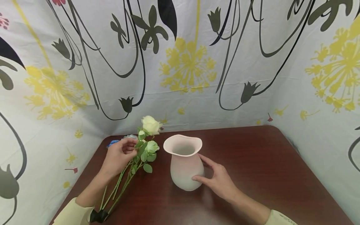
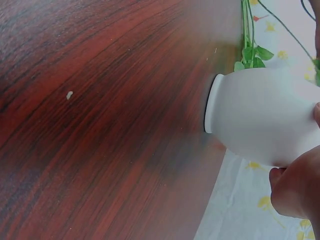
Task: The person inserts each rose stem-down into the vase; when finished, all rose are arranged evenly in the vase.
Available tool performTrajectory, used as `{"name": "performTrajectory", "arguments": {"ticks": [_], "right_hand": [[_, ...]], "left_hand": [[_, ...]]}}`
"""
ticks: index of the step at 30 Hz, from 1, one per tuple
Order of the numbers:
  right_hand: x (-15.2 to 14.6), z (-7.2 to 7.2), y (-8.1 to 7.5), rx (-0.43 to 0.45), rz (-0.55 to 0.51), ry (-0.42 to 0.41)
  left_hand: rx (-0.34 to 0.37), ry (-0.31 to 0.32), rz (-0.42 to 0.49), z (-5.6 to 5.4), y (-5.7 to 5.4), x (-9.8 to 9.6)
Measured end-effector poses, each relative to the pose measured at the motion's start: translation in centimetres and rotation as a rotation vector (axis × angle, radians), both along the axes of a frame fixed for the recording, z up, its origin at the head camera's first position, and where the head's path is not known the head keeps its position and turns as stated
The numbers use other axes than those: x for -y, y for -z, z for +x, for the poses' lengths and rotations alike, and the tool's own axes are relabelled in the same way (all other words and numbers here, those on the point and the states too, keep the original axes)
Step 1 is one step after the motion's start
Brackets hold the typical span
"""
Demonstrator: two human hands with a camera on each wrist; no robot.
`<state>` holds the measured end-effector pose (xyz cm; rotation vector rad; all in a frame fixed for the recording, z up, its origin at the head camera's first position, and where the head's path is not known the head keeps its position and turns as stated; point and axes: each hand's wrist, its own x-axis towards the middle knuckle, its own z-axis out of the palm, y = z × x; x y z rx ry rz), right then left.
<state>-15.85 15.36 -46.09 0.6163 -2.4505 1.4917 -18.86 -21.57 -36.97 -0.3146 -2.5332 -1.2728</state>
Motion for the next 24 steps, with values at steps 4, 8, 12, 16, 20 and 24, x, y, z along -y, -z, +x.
{"name": "performTrajectory", "arguments": {"ticks": [4, 8, 12, 16, 20, 24], "right_hand": [[0.0, 0.0, -0.1, -0.005, 0.01, 0.007], [-0.1, -0.1, 0.0, 0.007, 0.01, 0.007], [-0.1, -0.1, 0.1, 0.022, -0.004, -0.005], [-0.1, -0.2, 0.2, 0.03, -0.007, -0.008], [-0.2, -0.1, 0.1, 0.034, -0.007, -0.008], [-0.1, -0.1, 0.2, 0.025, -0.007, -0.009]], "left_hand": [[-0.006, 0.024, 0.17, 0.3, -1.7, 0.5], [-0.014, 0.012, 0.351, 0.5, -3.7, 0.9], [-0.026, 0.013, 0.559, 0.8, -5.7, 1.0], [-0.04, 0.048, 0.794, 0.8, -7.5, 0.5], [-0.095, 0.081, 1.03, 0.7, -9.0, -0.3], [-0.164, 0.119, 1.237, 0.5, -10.4, -1.3]]}}
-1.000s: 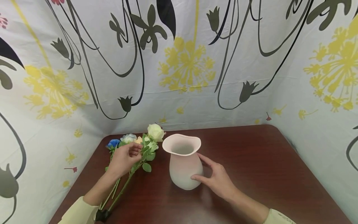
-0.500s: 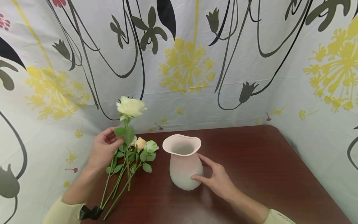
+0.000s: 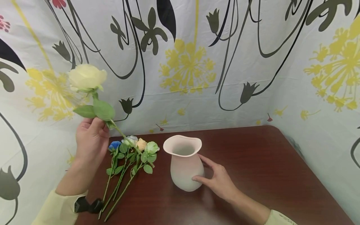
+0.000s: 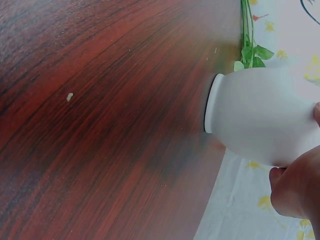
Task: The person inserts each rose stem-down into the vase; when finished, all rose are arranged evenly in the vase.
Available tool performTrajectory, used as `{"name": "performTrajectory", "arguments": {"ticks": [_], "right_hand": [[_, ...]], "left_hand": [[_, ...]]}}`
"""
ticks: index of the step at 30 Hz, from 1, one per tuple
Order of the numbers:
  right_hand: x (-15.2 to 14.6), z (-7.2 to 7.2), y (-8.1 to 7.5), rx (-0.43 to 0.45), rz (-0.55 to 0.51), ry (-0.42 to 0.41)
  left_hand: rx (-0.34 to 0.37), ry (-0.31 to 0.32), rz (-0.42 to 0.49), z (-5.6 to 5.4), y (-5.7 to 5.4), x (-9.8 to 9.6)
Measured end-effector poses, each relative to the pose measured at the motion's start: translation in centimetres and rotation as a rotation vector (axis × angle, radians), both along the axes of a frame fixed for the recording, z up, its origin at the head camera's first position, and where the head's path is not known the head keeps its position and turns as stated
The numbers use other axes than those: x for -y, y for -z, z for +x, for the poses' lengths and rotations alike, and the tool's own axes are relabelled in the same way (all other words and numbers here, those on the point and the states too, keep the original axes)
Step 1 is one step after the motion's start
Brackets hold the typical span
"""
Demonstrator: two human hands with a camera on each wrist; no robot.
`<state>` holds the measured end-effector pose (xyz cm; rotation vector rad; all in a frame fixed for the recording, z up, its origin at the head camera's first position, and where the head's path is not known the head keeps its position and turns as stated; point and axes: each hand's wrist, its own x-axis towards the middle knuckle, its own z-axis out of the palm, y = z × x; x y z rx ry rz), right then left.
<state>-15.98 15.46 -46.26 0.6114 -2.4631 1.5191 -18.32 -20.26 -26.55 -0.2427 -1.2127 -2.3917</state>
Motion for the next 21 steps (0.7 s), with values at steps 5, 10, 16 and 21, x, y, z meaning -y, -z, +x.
{"name": "performTrajectory", "arguments": {"ticks": [5, 10, 16, 21], "right_hand": [[0.1, 0.0, 0.0, -0.005, 0.003, 0.0], [0.1, 0.2, -0.2, -0.018, 0.004, -0.002], [0.2, 0.3, -0.3, -0.019, -0.006, -0.002], [0.2, 0.4, -0.2, -0.011, -0.008, 0.001]], "left_hand": [[-0.073, 0.002, 0.157, -0.4, -1.4, -1.0], [-0.12, -0.035, 0.215, -1.0, -2.0, -2.3], [-0.13, -0.063, 0.167, -1.8, -1.5, -4.0], [-0.122, -0.039, 0.072, -2.0, -0.5, -5.4]]}}
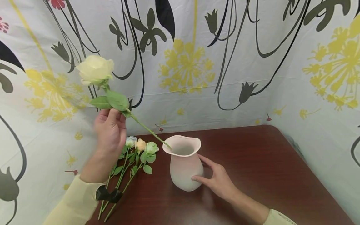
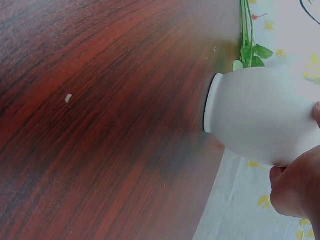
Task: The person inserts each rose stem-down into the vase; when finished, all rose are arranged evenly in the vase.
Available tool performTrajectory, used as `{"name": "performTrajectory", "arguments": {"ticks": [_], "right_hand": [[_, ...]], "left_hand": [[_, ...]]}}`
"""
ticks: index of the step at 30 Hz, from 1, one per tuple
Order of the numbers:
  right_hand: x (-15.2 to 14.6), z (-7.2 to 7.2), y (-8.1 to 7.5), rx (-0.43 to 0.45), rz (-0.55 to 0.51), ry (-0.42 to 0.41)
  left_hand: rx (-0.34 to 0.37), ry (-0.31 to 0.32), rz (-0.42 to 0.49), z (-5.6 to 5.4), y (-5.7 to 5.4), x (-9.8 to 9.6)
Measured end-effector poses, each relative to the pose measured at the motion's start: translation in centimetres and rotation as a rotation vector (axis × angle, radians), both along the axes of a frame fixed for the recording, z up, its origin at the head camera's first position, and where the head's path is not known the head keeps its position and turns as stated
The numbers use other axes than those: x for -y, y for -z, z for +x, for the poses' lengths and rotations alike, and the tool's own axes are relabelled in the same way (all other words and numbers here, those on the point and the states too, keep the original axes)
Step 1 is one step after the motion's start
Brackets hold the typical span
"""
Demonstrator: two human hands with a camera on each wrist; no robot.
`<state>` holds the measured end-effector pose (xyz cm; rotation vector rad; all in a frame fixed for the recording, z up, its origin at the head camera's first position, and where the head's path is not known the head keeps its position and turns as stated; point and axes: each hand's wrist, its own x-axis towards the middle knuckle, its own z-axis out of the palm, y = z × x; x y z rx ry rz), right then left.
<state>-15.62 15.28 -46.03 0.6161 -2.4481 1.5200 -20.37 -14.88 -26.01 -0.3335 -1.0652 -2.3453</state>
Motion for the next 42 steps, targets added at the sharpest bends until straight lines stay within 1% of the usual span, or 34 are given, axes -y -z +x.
{"name": "performTrajectory", "arguments": {"ticks": [2, 6, 9, 15, 19, 24, 26, 29, 31, 33, 35, 36, 37, 38, 39, 42], "right_hand": [[0.0, 0.0, 0.1, 0.001, 0.0, -0.001], [0.0, -0.1, 0.2, -0.001, 0.007, 0.001], [-0.1, -0.2, 0.3, 0.003, 0.009, 0.007], [0.0, -0.2, 0.3, -0.006, 0.023, 0.018], [0.0, -0.1, 0.2, -0.015, 0.018, 0.017], [0.0, 0.0, 0.1, -0.015, 0.018, 0.016], [0.0, -0.1, 0.1, -0.013, 0.018, 0.014], [-0.1, -0.1, 0.2, -0.011, 0.019, 0.01], [-0.1, -0.2, 0.3, -0.007, 0.017, 0.005], [-0.1, -0.3, 0.4, 0.008, 0.013, 0.001], [-0.2, -0.4, 0.4, 0.023, 0.011, -0.003], [-0.2, -0.4, 0.4, 0.032, 0.009, -0.002], [-0.2, -0.4, 0.4, 0.043, 0.007, -0.002], [-0.2, -0.4, 0.4, 0.049, 0.005, -0.001], [-0.2, -0.4, 0.4, 0.053, 0.004, -0.003], [-0.3, -0.4, 0.5, 0.055, 0.0, -0.005]], "left_hand": [[-0.003, 0.009, -0.058, 0.0, 0.4, -0.5], [-0.04, 0.028, -0.175, 0.0, 1.0, -1.4], [-0.059, 0.023, -0.26, 0.1, 1.3, -2.0], [-0.059, 0.007, -0.425, 0.2, 2.0, -3.0], [-0.093, 0.005, -0.527, 0.2, 2.4, -3.7], [-0.16, 0.033, -0.619, 0.1, 3.0, -4.5], [-0.179, 0.053, -0.643, 0.1, 3.2, -4.9], [-0.195, 0.088, -0.708, 0.1, 3.7, -5.2], [-0.209, 0.134, -0.791, 0.2, 4.0, -5.3], [-0.238, 0.153, -0.947, 0.3, 4.1, -5.3], [-0.286, 0.147, -1.12, 0.5, 4.3, -5.1], [-0.313, 0.138, -1.196, 0.6, 4.3, -5.0], [-0.337, 0.115, -1.262, 0.6, 4.4, -4.9], [-0.355, 0.089, -1.312, 0.7, 4.5, -4.7], [-0.363, 0.071, -1.339, 0.7, 4.6, -4.6], [-0.342, 0.043, -1.352, 0.7, 4.8, -4.1]]}}
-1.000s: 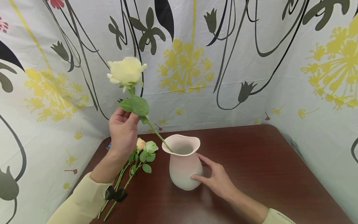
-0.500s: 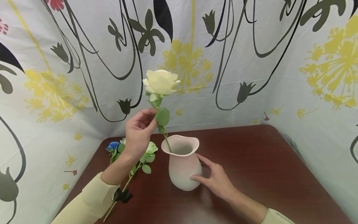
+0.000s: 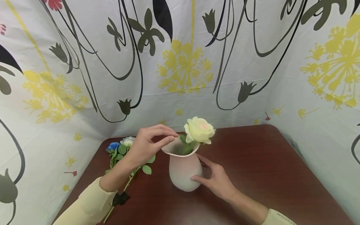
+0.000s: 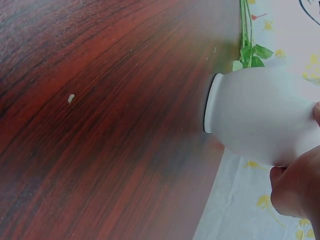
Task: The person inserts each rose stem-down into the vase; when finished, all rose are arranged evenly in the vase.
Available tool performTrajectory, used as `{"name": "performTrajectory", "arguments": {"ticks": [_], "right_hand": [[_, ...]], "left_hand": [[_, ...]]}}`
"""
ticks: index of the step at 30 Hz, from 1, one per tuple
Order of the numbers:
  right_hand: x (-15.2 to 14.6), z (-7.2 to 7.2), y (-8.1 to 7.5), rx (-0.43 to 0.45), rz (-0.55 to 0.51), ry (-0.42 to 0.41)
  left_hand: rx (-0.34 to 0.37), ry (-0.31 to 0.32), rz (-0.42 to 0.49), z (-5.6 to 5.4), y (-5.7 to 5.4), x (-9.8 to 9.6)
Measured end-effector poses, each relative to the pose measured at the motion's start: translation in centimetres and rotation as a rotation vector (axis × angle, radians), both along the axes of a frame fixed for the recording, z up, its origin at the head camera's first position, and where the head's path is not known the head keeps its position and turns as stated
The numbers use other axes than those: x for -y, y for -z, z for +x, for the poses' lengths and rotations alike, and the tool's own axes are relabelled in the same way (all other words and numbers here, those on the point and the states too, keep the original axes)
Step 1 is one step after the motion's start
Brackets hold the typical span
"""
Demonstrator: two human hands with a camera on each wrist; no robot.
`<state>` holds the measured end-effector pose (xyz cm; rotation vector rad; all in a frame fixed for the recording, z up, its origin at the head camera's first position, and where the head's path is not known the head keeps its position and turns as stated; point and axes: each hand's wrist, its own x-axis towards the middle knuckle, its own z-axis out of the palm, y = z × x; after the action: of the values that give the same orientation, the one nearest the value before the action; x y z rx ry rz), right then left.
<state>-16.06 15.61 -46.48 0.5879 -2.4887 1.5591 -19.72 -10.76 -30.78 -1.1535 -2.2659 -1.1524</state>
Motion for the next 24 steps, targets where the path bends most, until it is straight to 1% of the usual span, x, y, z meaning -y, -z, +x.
{"name": "performTrajectory", "arguments": {"ticks": [7, 10, 18, 24], "right_hand": [[0.1, 0.0, 0.0, -0.016, 0.007, 0.007], [0.1, 0.0, -0.1, -0.018, 0.015, 0.014], [0.0, -0.1, 0.0, -0.022, 0.001, 0.001], [0.1, -0.1, 0.0, -0.028, 0.006, 0.004]], "left_hand": [[0.059, -0.073, 0.041, -0.2, 0.4, 1.2], [0.087, -0.092, 0.054, -0.3, 0.6, 1.7], [0.205, -0.126, 0.103, -0.4, 1.1, 3.0], [0.236, -0.154, 0.138, -0.7, 1.5, 4.3]]}}
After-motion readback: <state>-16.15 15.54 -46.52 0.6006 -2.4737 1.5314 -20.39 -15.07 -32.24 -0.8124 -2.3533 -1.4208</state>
